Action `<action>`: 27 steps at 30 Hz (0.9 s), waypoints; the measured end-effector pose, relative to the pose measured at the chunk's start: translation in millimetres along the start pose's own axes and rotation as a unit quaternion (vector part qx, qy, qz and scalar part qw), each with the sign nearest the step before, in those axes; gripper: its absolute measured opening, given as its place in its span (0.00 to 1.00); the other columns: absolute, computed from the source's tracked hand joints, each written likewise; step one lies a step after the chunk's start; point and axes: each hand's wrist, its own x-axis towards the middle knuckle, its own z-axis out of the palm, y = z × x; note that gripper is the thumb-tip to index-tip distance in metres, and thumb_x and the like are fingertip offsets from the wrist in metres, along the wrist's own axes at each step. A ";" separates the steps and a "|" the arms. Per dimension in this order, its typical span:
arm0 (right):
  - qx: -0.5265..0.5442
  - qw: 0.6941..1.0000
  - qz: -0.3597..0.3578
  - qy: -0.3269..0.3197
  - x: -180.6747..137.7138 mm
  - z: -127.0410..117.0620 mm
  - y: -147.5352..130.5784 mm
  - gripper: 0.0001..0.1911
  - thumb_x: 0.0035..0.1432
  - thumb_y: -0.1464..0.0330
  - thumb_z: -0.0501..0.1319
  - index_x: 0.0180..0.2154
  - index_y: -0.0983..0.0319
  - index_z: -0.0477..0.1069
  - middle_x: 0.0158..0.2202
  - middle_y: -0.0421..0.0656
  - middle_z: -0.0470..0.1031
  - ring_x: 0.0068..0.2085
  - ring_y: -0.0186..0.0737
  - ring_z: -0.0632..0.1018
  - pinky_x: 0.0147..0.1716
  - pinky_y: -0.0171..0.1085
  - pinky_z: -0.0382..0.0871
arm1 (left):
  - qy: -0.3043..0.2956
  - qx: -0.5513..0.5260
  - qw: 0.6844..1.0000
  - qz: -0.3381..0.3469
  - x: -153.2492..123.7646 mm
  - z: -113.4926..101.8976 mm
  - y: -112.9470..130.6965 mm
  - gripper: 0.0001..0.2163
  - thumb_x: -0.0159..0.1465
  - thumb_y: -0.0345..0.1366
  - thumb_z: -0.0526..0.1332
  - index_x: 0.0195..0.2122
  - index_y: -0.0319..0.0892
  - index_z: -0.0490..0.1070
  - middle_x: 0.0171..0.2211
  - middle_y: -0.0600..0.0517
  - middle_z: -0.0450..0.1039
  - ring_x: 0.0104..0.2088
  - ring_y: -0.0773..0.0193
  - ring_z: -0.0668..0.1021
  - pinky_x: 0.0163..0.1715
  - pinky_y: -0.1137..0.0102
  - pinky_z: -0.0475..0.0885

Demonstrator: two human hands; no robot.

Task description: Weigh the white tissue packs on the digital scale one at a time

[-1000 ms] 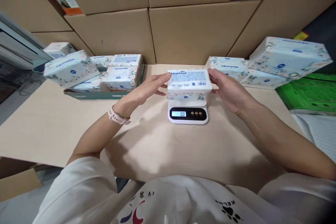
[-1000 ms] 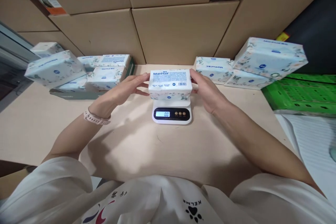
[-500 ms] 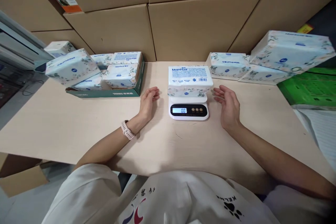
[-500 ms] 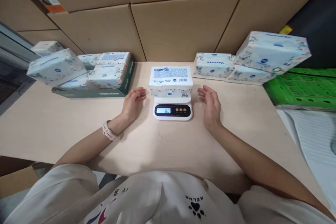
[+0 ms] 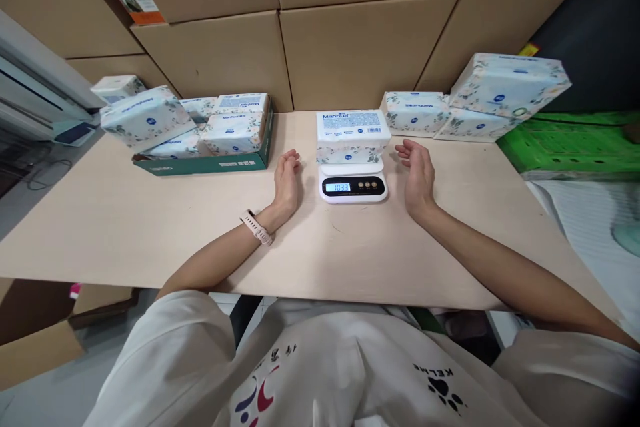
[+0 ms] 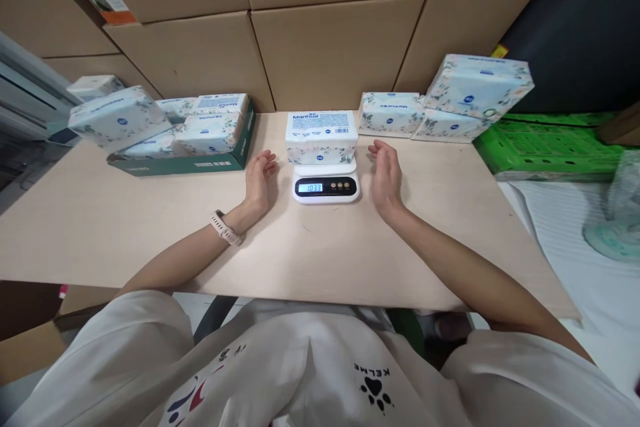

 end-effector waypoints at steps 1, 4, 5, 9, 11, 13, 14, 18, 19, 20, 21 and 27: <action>-0.001 1.000 -0.003 0.005 0.6 0.3 1.1 0.39 0.70 0.31 0.56 0.60 0.54 0.79 0.62 0.51 0.86 0.66 0.52 0.84 0.77 0.60 0.73 | -0.003 0.000 1.000 -0.002 1.0 0.1 0.3 0.07 0.76 0.41 0.67 0.50 0.45 0.80 0.58 0.41 0.83 0.59 0.54 0.84 0.72 0.58 0.76; -0.001 1.000 -0.012 0.012 2.6 1.1 2.7 0.39 0.70 0.31 0.56 0.59 0.53 0.79 0.61 0.51 0.85 0.66 0.51 0.84 0.76 0.58 0.74 | -0.004 -0.001 1.000 -0.006 2.7 0.5 1.4 0.07 0.76 0.39 0.67 0.50 0.45 0.79 0.58 0.42 0.83 0.59 0.55 0.84 0.71 0.61 0.76; -0.001 1.000 -0.014 0.013 3.1 1.3 2.5 0.39 0.70 0.31 0.55 0.59 0.53 0.79 0.60 0.51 0.85 0.66 0.51 0.84 0.75 0.58 0.74 | -0.001 -0.001 1.000 -0.007 2.5 0.9 1.9 0.06 0.76 0.39 0.66 0.50 0.45 0.79 0.57 0.43 0.83 0.60 0.56 0.84 0.71 0.62 0.76; -0.004 1.000 0.002 0.029 5.0 1.4 -0.6 0.41 0.68 0.29 0.54 0.58 0.54 0.79 0.58 0.50 0.85 0.62 0.52 0.84 0.73 0.60 0.75 | 0.008 0.000 1.000 -0.007 -1.0 3.4 3.4 0.05 0.75 0.35 0.64 0.50 0.45 0.79 0.58 0.43 0.83 0.59 0.56 0.84 0.71 0.61 0.76; -0.001 1.000 0.010 0.027 5.4 0.7 -1.7 0.41 0.68 0.29 0.55 0.58 0.54 0.79 0.57 0.51 0.86 0.61 0.53 0.85 0.73 0.61 0.76 | 0.009 -0.001 1.000 -0.006 -2.4 3.6 2.7 0.06 0.76 0.35 0.64 0.50 0.45 0.79 0.59 0.43 0.83 0.59 0.57 0.84 0.72 0.61 0.77; 0.000 1.000 0.013 0.014 5.3 -0.4 -1.9 0.41 0.69 0.30 0.55 0.59 0.54 0.79 0.58 0.52 0.86 0.62 0.53 0.85 0.73 0.61 0.76 | 0.009 0.000 1.000 -0.003 -2.7 2.6 0.9 0.06 0.76 0.36 0.64 0.50 0.46 0.79 0.59 0.44 0.83 0.59 0.57 0.84 0.71 0.61 0.77; 0.000 1.000 0.014 0.008 5.1 -1.0 -1.7 0.41 0.70 0.30 0.54 0.60 0.54 0.79 0.59 0.52 0.86 0.62 0.54 0.85 0.73 0.61 0.76 | 0.009 0.001 1.000 0.000 -2.4 1.7 -0.2 0.06 0.76 0.37 0.65 0.51 0.46 0.79 0.58 0.44 0.83 0.59 0.57 0.84 0.71 0.61 0.77; -0.002 1.000 0.023 -0.003 3.9 -3.6 0.3 0.41 0.70 0.29 0.54 0.60 0.54 0.79 0.58 0.51 0.87 0.62 0.54 0.86 0.73 0.61 0.76 | -0.001 0.009 1.000 0.011 -0.7 -2.6 -4.2 0.10 0.75 0.43 0.68 0.53 0.46 0.79 0.59 0.43 0.83 0.59 0.55 0.84 0.71 0.60 0.77; -0.002 1.000 0.025 -0.003 3.8 -4.1 1.0 0.42 0.70 0.29 0.54 0.60 0.54 0.79 0.57 0.51 0.87 0.62 0.54 0.86 0.73 0.61 0.76 | -0.003 0.011 1.000 0.012 -0.5 -3.4 -4.6 0.10 0.75 0.44 0.69 0.53 0.46 0.79 0.59 0.42 0.82 0.59 0.55 0.84 0.72 0.59 0.77; -0.001 1.000 0.026 -0.003 3.7 -4.6 1.7 0.42 0.69 0.29 0.54 0.60 0.54 0.79 0.57 0.51 0.87 0.62 0.54 0.86 0.72 0.61 0.76 | -0.005 0.013 1.000 0.011 -0.4 -4.0 -4.7 0.11 0.75 0.44 0.69 0.53 0.46 0.79 0.59 0.42 0.82 0.59 0.54 0.84 0.72 0.59 0.77; -0.001 1.000 0.027 -0.002 3.7 -5.1 2.4 0.42 0.69 0.29 0.54 0.59 0.54 0.79 0.57 0.51 0.86 0.62 0.54 0.86 0.72 0.61 0.77 | -0.006 0.013 1.000 0.010 -0.6 -4.4 -4.5 0.11 0.75 0.44 0.69 0.53 0.46 0.79 0.59 0.42 0.82 0.59 0.55 0.84 0.72 0.59 0.77; 0.015 0.999 0.043 0.013 5.8 -3.9 4.6 0.40 0.69 0.30 0.56 0.57 0.55 0.79 0.56 0.51 0.87 0.60 0.54 0.87 0.71 0.60 0.77 | 0.010 -0.002 1.000 -0.007 -3.8 -2.6 0.9 0.06 0.77 0.38 0.65 0.52 0.46 0.79 0.60 0.43 0.83 0.58 0.57 0.85 0.71 0.60 0.80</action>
